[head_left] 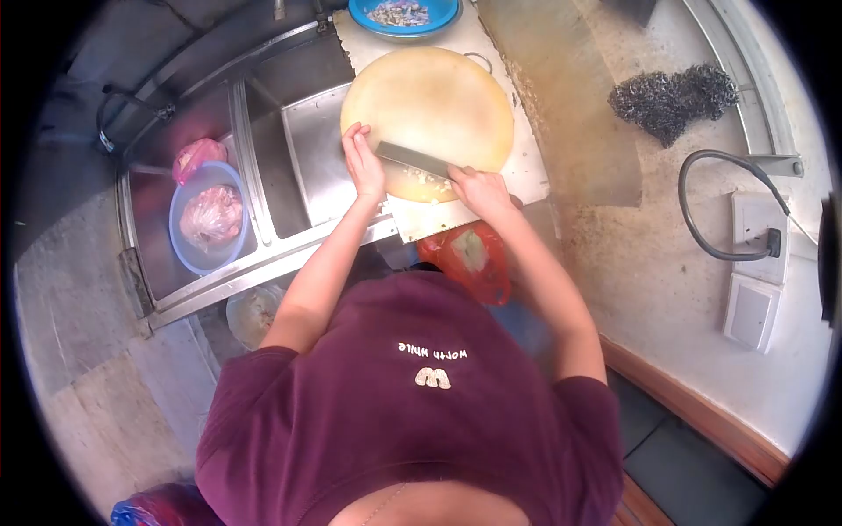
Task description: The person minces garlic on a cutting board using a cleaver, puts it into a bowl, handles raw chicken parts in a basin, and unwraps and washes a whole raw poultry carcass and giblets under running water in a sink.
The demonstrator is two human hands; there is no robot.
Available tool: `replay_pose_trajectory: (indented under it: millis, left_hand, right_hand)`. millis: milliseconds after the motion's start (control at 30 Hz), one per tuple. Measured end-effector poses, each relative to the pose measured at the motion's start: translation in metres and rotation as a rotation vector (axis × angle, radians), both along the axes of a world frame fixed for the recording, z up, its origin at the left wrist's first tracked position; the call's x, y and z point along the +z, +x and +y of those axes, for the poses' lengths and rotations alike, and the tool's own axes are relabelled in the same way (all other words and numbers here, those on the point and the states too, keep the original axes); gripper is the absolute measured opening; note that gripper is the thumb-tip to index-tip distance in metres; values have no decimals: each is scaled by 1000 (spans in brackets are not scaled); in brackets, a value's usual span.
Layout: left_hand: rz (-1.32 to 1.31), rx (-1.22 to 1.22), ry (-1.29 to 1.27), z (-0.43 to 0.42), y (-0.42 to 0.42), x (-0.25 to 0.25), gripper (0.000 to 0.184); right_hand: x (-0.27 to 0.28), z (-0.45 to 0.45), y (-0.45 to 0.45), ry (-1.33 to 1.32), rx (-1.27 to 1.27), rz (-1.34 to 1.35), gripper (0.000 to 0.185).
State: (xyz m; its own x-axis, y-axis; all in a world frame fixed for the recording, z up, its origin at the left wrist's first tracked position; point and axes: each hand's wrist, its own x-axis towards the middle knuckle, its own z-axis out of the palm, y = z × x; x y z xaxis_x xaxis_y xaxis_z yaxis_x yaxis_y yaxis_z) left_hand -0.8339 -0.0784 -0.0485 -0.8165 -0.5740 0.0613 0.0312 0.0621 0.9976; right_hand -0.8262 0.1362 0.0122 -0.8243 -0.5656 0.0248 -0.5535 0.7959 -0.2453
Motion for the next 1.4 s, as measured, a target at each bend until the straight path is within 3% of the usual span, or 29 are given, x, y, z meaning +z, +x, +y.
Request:
replay_pose_trajectory:
  millis: [67,167,200,300,367,633,767,867,1000,1233,1333,1400]
  left_hand:
    - [-16,-117,-160,1,-1,0,36]
    - [-43,-347,-531,5,-1,-3,43]
    - [-54,-400,-595,10,1,-3,45]
    - [-27,-586,-691,28,12,2,50]
    - [-28,-655,-677,33,17,5,54]
    - [-50,-501,-761,60,30,7,75]
    - [-48,-356,-521,63,25,6,65]
    - [-4,-220,-355,57,18,6,51]
    - [162,-92,-203,47,-24,44,40]
    - [613,75,-139,21,-148,180,32]
    - [650,89,-186,8,-209,195,25]
    - [583,105,-190,-3,-246,189,19]
  right_hand:
    - [2,9,5,-95,-55,65,14]
    - [12,31,12,-481,-449,-380,17]
    - [3,48,17,-810,-608,-733,21]
    - [-10,76,41,-1068,-873,-922,22]
    - [-25,84,61,-1185,-859,-1001,20]
    - [-34,-10,84,-1330,-839,-1073,19]
    - [-41,-53,81,-1340,-770,-1088,24]
    - [-20,-60,71,-1196,-706,-1056,26]
    - [6,-69,38,-1099,-576,-882,25]
    - [124,-95,-65,-1046,-366,-517,27]
    - [142,-102,-97,-1027,-396,-451,27]
    - [123,-98,-106,-972,-419,-327,27]
